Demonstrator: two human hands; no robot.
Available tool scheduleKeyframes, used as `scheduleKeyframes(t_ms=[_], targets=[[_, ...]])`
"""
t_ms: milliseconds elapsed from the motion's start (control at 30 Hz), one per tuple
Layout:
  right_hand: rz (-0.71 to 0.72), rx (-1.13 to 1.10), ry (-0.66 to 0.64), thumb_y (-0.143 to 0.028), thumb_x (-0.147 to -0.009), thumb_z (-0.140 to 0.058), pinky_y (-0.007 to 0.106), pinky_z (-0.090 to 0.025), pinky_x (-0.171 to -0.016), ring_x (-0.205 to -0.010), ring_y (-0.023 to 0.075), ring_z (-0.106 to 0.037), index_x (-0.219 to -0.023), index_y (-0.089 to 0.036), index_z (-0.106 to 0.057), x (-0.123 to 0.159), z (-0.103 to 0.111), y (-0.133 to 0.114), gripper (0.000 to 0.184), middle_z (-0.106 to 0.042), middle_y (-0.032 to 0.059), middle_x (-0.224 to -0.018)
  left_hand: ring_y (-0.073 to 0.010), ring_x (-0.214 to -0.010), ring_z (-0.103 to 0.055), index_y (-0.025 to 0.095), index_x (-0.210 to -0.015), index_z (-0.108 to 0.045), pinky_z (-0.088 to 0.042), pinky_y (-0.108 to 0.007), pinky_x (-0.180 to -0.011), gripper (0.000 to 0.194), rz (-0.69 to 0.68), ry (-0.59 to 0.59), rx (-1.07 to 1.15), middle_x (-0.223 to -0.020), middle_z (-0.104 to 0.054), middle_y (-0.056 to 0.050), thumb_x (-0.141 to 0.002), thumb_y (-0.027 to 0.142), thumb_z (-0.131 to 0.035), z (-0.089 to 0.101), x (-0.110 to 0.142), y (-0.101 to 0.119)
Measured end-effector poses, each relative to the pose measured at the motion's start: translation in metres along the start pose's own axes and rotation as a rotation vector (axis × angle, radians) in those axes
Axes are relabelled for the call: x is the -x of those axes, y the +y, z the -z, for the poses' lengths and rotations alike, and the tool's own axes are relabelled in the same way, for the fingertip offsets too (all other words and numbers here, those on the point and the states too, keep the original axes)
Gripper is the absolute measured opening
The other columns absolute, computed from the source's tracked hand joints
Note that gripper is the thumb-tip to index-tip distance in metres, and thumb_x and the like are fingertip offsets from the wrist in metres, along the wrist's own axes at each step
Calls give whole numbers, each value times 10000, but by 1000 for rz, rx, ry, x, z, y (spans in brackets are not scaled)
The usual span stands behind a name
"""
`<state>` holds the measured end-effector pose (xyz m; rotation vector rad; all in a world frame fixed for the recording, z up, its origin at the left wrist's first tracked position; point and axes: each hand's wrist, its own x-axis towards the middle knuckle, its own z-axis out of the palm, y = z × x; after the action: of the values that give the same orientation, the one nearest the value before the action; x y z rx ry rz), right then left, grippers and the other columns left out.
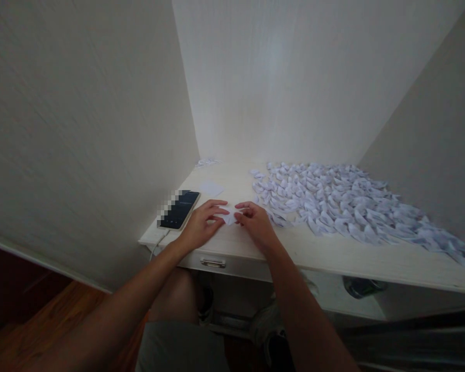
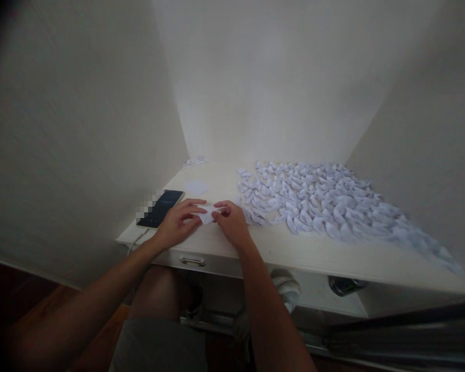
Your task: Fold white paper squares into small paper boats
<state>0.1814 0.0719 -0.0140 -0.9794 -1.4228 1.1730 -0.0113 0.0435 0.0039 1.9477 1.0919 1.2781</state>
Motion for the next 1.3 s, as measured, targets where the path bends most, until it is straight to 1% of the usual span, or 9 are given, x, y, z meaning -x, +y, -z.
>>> scheduleKeyframes(t_ms=[100, 200, 300, 367, 533, 700, 900, 1133, 1300], targets=[[6, -5, 17, -293, -796, -639, 276, -534, -638, -719, 162, -695, -942, -193, -721, 1, -2, -3, 195, -755, 44, -850, -269, -1159, -630, 259, -882, -801, -514, -393, -972, 113, -84, 68, -66, -1240, -705, -98, -803, 212, -736, -3, -3, 2], [123, 65, 25, -308, -834, -613, 307, -557, -772, -993, 195, -692, -985, -219, -755, 6, -4, -9, 225, -745, 80, -1152, -219, -856, -672, 234, -833, -794, -524, -322, -825, 64, -5, 155, -37, -923, -761, -71, -808, 277, -754, -8, -6, 0], [172, 240, 26, -325, -810, -678, 306, -531, -732, -822, 186, -675, -956, -192, -771, 11, -6, -13, 219, -769, 66, -943, -134, -527, -518, 202, -825, -785, -433, -243, -551, 146, 155, 138, 35, -574, -618, 13, -765, 335, -797, -11, -7, -5], [144, 308, 54, -318, -806, -688, 289, -490, -641, -646, 160, -610, -896, -180, -776, 11, -6, -13, 187, -733, 29, -742, -108, -470, -473, 185, -845, -775, -398, -225, -499, 217, 241, 115, 133, -515, -552, 46, -708, 339, -845, -12, -8, -9], [74, 236, 109, -308, -802, -687, 280, -472, -591, -594, 157, -592, -859, -186, -770, 7, -4, -6, 159, -725, 23, -696, -149, -626, -657, 149, -848, -712, -565, -296, -651, 368, 409, 224, 509, -686, -704, -14, -589, 302, -924, -18, -9, -5], [38, 118, 128, -305, -791, -692, 311, -537, -671, -667, 178, -655, -910, -188, -767, 4, -4, 0, 183, -772, 54, -808, -159, -715, -697, 127, -840, -710, -599, -296, -697, 383, 448, 341, 688, -784, -753, -57, -565, 265, -940, -23, -7, 4], [36, 25, 91, -312, -779, -697, 311, -555, -715, -740, 181, -688, -934, -193, -763, 3, -3, 1, 206, -789, 64, -897, -167, -820, -701, 109, -879, -757, -624, -310, -787, 247, 590, 112, 893, -900, -746, -105, -753, 304, -842, -13, -5, -1], [52, 62, 92, -279, -778, -683, 332, -568, -741, -772, 194, -707, -976, -200, -776, 4, -4, 1, 232, -798, 64, -933, -175, -821, -707, 108, -860, -774, -624, -340, -829, 299, 585, -45, 847, -906, -751, -111, -683, 314, -899, -6, -7, -9], [65, 120, 94, -259, -782, -664, 354, -571, -767, -810, 215, -718, -981, -190, -782, 6, -4, -2, 241, -798, 78, -957, -154, -722, -693, 119, -821, -783, -637, -340, -751, 287, 567, -30, 736, -814, -752, -77, -646, 308, -911, -5, -8, -8]])
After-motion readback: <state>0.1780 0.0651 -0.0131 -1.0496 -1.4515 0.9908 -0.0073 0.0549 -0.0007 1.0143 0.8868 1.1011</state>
